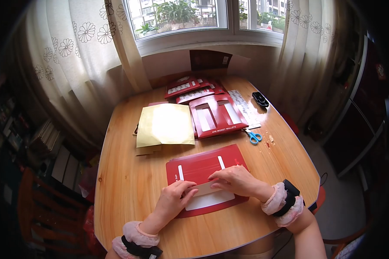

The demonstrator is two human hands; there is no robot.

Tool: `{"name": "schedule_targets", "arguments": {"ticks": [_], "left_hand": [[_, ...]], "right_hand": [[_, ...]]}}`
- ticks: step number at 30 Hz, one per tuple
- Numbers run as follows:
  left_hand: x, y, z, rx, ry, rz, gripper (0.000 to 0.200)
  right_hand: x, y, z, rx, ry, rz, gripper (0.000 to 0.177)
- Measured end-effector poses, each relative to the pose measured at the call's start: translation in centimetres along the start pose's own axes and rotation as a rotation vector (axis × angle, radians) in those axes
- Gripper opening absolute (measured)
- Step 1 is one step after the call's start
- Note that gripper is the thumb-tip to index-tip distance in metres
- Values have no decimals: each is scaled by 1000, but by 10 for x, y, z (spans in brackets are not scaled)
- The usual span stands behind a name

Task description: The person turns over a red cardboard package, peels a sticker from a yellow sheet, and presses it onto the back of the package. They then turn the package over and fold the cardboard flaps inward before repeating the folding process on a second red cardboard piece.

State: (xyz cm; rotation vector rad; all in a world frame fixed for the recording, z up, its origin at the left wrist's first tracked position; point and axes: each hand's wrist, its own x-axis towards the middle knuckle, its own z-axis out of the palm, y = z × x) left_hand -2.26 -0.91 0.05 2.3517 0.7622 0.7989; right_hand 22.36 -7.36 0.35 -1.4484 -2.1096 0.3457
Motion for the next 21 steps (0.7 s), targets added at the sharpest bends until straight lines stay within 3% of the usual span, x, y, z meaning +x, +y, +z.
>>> {"name": "schedule_targets", "arguments": {"ticks": [17,19,21], "left_hand": [[1,0,1,82,-24,52,26],[4,7,-1,268,77,192,26],[4,6,-3,289,4,276,28]], "right_hand": [[2,-6,5,-92,56,9,21],[5,-7,4,-175,117,-69,23],[7,-7,5,-262,179,-143,24]]}}
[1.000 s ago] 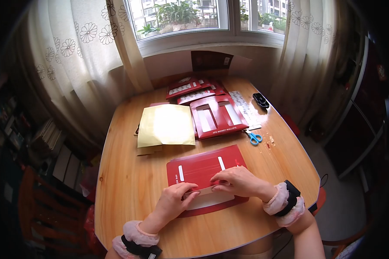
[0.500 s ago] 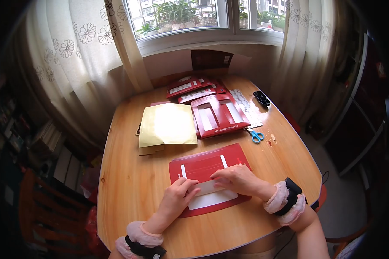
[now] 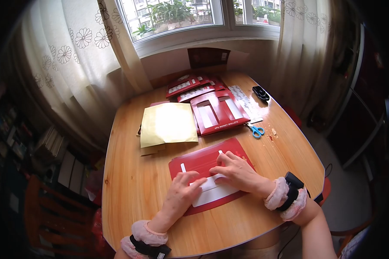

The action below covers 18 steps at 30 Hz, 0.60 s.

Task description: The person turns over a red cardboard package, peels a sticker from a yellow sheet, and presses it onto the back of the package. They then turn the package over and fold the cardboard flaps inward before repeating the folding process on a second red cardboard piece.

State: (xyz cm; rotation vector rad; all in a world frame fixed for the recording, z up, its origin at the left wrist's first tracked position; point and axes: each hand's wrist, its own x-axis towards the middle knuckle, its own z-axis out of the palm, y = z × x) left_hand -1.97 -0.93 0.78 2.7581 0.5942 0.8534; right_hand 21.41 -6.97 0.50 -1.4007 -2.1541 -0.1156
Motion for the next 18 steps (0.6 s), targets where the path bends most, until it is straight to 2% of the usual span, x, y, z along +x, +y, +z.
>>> {"name": "schedule_targets", "arguments": {"ticks": [1,2,3,5,13,18], "left_hand": [[0,-1,0,12,-59,90,31],[-4,0,1,-9,-154,113,34],[-4,0,2,-8,-153,116,34],[-5,2,3,-38,-201,73,34],[-7,-3,4,31,-217,125,39],[-9,-3,5,5,-276,63,42]], "right_hand": [[1,2,2,-59,6,-67,25],[2,3,3,-118,11,-135,25],[0,1,4,-120,13,-134,25],[-5,-8,8,27,-185,-110,24],[-5,-14,11,21,-143,-115,21],[-3,-16,18,21,-162,-72,13]]}}
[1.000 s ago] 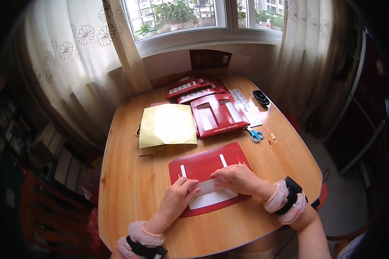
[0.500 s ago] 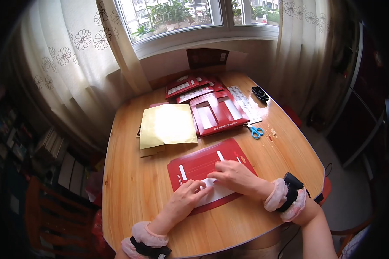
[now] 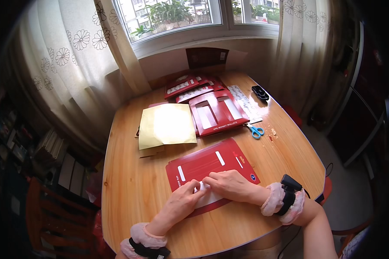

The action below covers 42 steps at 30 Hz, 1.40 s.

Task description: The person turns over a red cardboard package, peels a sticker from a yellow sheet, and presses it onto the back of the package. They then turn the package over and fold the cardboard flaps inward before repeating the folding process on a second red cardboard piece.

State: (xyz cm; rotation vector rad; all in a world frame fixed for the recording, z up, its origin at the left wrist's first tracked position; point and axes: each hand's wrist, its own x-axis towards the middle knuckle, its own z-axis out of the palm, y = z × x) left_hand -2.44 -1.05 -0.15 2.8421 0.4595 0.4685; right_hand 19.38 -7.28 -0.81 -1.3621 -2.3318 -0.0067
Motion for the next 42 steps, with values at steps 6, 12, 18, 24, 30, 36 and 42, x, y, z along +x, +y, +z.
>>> {"name": "schedule_targets", "arguments": {"ticks": [6,12,18,24,30,36,42], "left_hand": [[-1,0,-1,-25,25,-23,51],[-1,0,-5,82,33,24,44],[-1,2,-8,76,46,29,48],[-5,-11,-6,-3,49,90,44],[-8,-19,-5,-384,125,-103,22],[-4,-13,-14,-453,89,-267,13],[-5,-15,-12,-454,98,-252,13]], "right_hand": [[2,-4,2,17,-14,126,19],[0,4,-9,59,-95,278,18],[-1,7,-12,30,-115,364,15],[1,7,-14,25,-145,379,16],[-6,15,-18,4,-67,97,20],[-5,6,-16,-227,-1,-77,28],[-4,-2,-17,-186,-99,-239,42]]}}
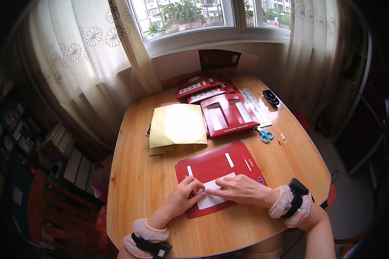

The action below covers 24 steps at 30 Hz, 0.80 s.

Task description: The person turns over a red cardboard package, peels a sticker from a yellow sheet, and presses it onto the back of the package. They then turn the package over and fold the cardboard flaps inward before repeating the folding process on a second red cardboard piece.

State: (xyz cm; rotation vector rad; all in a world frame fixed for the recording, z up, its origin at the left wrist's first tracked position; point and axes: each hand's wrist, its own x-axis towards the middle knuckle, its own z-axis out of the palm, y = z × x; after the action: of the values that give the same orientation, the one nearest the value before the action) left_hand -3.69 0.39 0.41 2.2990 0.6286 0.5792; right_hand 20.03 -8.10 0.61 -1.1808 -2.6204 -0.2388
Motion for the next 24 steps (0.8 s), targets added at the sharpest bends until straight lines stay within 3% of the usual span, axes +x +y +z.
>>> {"name": "schedule_targets", "arguments": {"ticks": [11,17,19,24], "left_hand": [[-2,-9,3,-53,-16,17,14],[-1,-8,1,-71,-40,13,13],[-1,-8,0,-67,-44,18,12],[-1,-6,1,-58,-37,21,12]], "right_hand": [[4,-8,-7,33,-70,28,42],[0,-3,-18,112,-40,50,26],[-5,4,-20,113,-102,91,34],[-10,5,-38,113,-208,192,24]]}}
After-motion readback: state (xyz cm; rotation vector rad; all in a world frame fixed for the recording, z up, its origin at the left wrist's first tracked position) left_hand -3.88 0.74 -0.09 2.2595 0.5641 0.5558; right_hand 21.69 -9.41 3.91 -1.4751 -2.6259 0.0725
